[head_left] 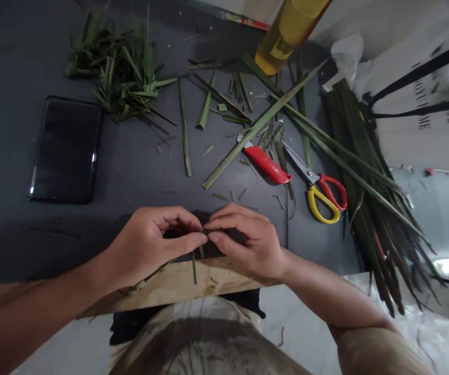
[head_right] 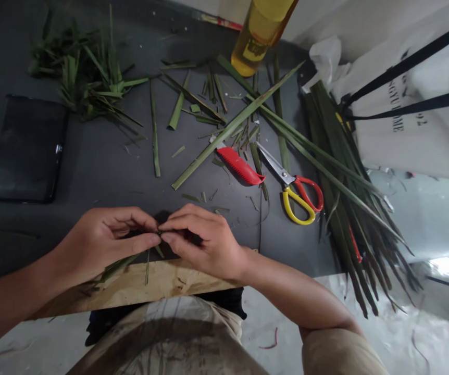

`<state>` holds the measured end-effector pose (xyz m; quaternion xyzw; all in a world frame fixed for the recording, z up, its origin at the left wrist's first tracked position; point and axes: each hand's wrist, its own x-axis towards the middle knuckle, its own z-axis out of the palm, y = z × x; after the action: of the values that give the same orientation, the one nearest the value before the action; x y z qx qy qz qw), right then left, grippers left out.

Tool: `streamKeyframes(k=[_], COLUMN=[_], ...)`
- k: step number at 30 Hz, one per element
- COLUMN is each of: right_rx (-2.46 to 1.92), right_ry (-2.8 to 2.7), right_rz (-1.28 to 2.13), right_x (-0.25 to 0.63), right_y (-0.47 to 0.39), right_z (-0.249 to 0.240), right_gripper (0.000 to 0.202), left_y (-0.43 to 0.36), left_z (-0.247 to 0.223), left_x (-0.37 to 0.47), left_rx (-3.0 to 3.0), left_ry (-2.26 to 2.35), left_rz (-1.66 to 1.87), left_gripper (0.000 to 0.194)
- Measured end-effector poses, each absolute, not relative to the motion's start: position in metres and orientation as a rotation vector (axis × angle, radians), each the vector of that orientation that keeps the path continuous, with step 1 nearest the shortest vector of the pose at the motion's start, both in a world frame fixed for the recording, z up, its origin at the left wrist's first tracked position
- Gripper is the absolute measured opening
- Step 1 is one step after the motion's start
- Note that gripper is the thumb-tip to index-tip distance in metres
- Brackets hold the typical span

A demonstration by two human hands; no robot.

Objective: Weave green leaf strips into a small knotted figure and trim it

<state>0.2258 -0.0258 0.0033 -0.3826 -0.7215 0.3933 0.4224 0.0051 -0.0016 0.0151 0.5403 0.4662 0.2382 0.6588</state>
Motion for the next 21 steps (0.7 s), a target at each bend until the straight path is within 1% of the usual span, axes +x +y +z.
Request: streamKeyframes(k=[3, 5, 7, 10, 13, 15, 18, 21], right_rx=[-1.12, -1.23, -1.248, -1.134, -0.919, -0.797, -0.71, -0.86], right_ry=[-1.62, -1.435, -1.311, -1.231, -1.101, -0.999, -0.871, -0.869], right_rz=[1.087, 1.283, 1.547, 1.916, 2.209, 2.389, 2.567, 2.519], right_x=[0.225, 0.223, 0.22, 0.215, 0.21, 0.207, 0.205, 0.207], right_y=[-0.029, -0.032, -0.036, -0.041, -0.044, -0.044, -0.041, -0.038], right_z=[-0.001, -0.004, -0.005, -0.004, -0.002, -0.003, -0.003, 0.002], right_gripper=[0.018, 0.023, 0.029, 0.038, 0.065, 0.075, 0.074, 0.056], left_y=[0.0, 0.005, 0.011, 0.019, 0.019, 0.016, 0.012, 0.01], left_z=[0.017, 0.017, 0.014, 0.009, 0.005, 0.006, 0.011, 0.015], left_x=[0.005, 0.003, 0.0, -0.003, -0.002, 0.001, 0.006, 0.009], left_rx=[0.999, 0.849, 0.766, 0.762, 0.737, 0.601, 0.363, 0.298], left_ry=[1.095, 1.104, 1.122, 1.13, 1.06, 1.012, 0.973, 0.957], left_rz=[0.604, 0.687, 0.761, 0.859, 0.916, 0.941, 0.96, 0.947], left_gripper=[0.014, 0.02, 0.024, 0.029, 0.03, 0.029, 0.029, 0.03])
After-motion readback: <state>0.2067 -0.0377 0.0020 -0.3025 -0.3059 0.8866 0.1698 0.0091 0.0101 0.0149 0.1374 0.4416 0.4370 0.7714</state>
